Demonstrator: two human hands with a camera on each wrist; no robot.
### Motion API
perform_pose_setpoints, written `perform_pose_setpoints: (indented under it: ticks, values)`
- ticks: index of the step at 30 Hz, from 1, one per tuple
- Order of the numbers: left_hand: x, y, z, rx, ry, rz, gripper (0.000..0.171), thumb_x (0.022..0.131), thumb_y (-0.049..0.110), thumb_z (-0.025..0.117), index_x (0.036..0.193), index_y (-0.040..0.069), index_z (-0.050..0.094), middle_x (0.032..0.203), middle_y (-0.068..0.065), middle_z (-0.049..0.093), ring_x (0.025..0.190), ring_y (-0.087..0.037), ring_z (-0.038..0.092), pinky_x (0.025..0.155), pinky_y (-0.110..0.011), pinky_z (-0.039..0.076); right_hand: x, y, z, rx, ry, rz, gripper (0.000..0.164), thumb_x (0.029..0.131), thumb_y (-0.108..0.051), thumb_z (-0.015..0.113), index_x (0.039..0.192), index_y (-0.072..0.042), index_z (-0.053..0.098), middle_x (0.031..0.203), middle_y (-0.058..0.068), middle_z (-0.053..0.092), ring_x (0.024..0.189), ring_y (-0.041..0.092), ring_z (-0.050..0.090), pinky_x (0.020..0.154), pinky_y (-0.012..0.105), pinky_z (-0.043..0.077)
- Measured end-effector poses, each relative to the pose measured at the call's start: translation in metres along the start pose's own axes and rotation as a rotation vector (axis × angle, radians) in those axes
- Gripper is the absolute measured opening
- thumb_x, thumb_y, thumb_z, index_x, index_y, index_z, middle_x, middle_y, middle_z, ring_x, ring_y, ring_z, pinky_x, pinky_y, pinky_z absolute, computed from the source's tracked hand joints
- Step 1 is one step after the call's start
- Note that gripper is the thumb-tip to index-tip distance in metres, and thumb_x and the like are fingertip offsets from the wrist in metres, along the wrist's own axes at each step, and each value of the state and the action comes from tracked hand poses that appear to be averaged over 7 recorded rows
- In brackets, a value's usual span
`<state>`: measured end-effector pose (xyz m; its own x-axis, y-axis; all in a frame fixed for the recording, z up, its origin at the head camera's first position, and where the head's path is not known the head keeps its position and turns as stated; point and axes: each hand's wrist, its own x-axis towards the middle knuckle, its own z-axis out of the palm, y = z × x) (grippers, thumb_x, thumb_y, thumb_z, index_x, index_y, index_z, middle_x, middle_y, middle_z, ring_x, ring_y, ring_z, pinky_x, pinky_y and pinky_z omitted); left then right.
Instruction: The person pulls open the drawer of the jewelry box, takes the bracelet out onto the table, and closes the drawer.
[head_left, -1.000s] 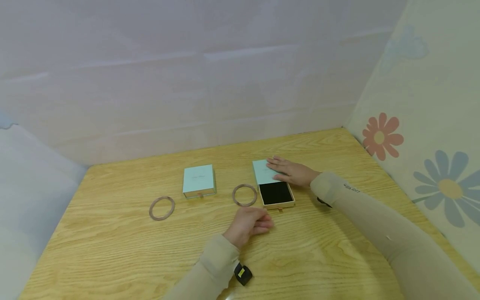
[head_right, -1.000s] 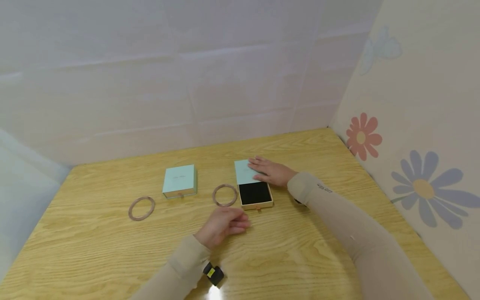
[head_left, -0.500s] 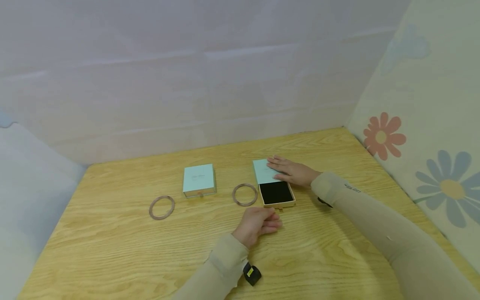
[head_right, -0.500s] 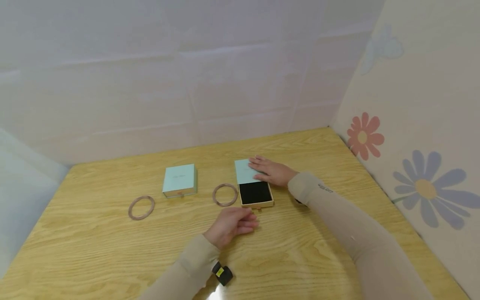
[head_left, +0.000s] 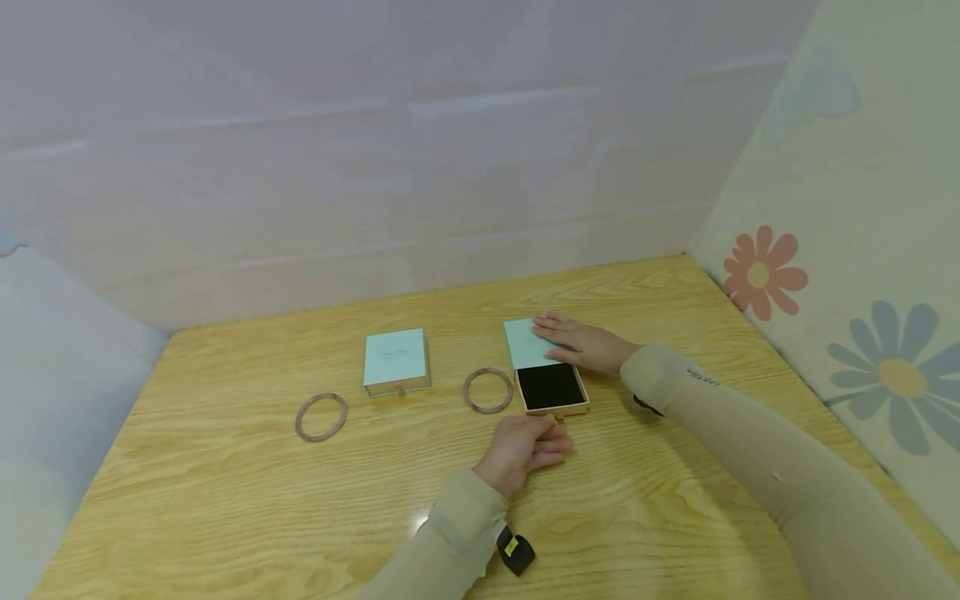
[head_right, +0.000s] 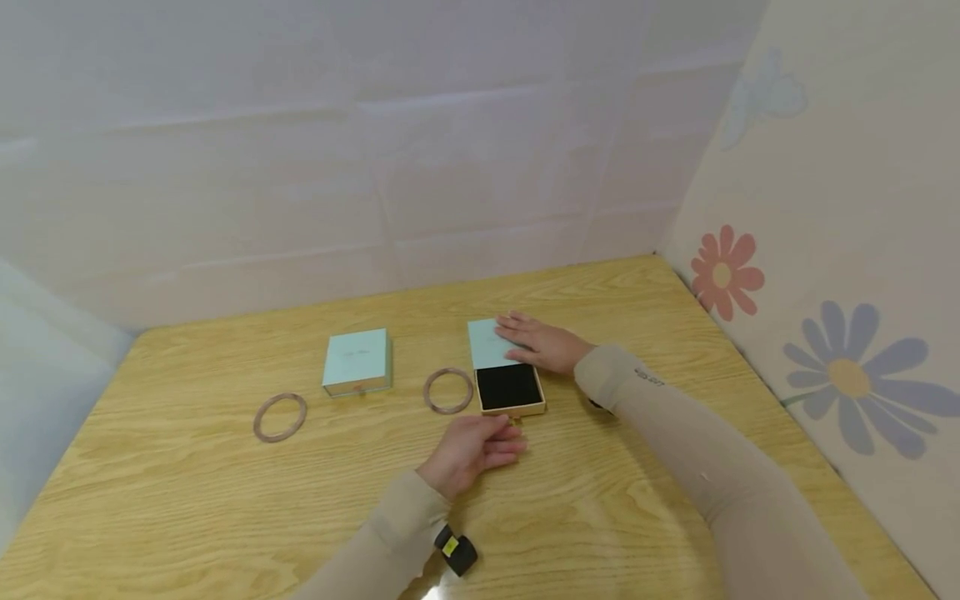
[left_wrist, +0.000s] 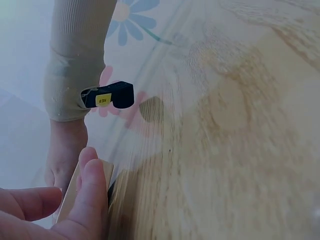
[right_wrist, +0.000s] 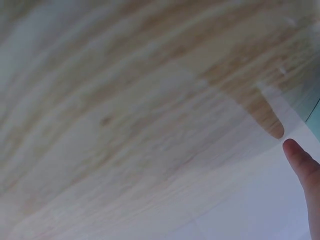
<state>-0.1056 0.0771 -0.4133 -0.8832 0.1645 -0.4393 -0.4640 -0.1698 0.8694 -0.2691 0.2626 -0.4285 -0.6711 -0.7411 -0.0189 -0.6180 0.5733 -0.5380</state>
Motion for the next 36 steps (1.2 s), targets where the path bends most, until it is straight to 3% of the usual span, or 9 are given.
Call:
perform_pose_setpoints:
  ticks: [6, 13, 29, 36]
  values:
    - [0.0, 0.0, 0.009, -0.035, 0.023, -0.019, 0.028, 0.1, 0.009, 0.054, 0.117, -0.013, 0.059, 0.102, -0.021, 0.069, 0.088, -0.028, 0.071, 0.074, -0.034, 0.059, -0.001, 0.003, 0.0, -0.012, 0.01, -0.015, 0.06, 0.103, -0.042, 0.045, 0.153, -0.013, 0.028, 0.16, 0.006, 0.019, 0.147, 0.029, 0.008, 0.116, 0.054, 0.014]
    - [0.002, -0.004, 0.015, -0.079, 0.004, -0.005, 0.032, 0.1, 0.008, 0.053, 0.123, -0.015, 0.051, 0.104, -0.022, 0.067, 0.091, -0.029, 0.07, 0.078, -0.036, 0.058, -0.003, 0.0, -0.001, -0.013, 0.013, -0.022, 0.06, 0.103, -0.039, 0.046, 0.153, -0.011, 0.028, 0.16, 0.008, 0.019, 0.147, 0.031, 0.008, 0.116, 0.054, 0.014]
    - [0.012, -0.008, 0.017, -0.139, 0.016, -0.042, 0.025, 0.101, 0.006, 0.05, 0.117, -0.013, 0.056, 0.093, -0.012, 0.069, 0.082, -0.019, 0.07, 0.07, -0.029, 0.059, -0.001, 0.002, 0.0, -0.019, 0.005, -0.008, 0.06, 0.103, -0.039, 0.046, 0.153, -0.011, 0.028, 0.16, 0.008, 0.018, 0.147, 0.03, 0.008, 0.116, 0.053, 0.014]
    - [0.015, -0.01, 0.019, -0.165, 0.022, -0.034, 0.021, 0.1, 0.001, 0.048, 0.116, -0.01, 0.054, 0.094, -0.014, 0.068, 0.081, -0.019, 0.071, 0.074, -0.032, 0.058, 0.0, 0.006, 0.002, -0.038, 0.007, -0.019, 0.06, 0.104, -0.04, 0.044, 0.154, -0.011, 0.028, 0.16, 0.007, 0.018, 0.147, 0.029, 0.007, 0.116, 0.052, 0.014]
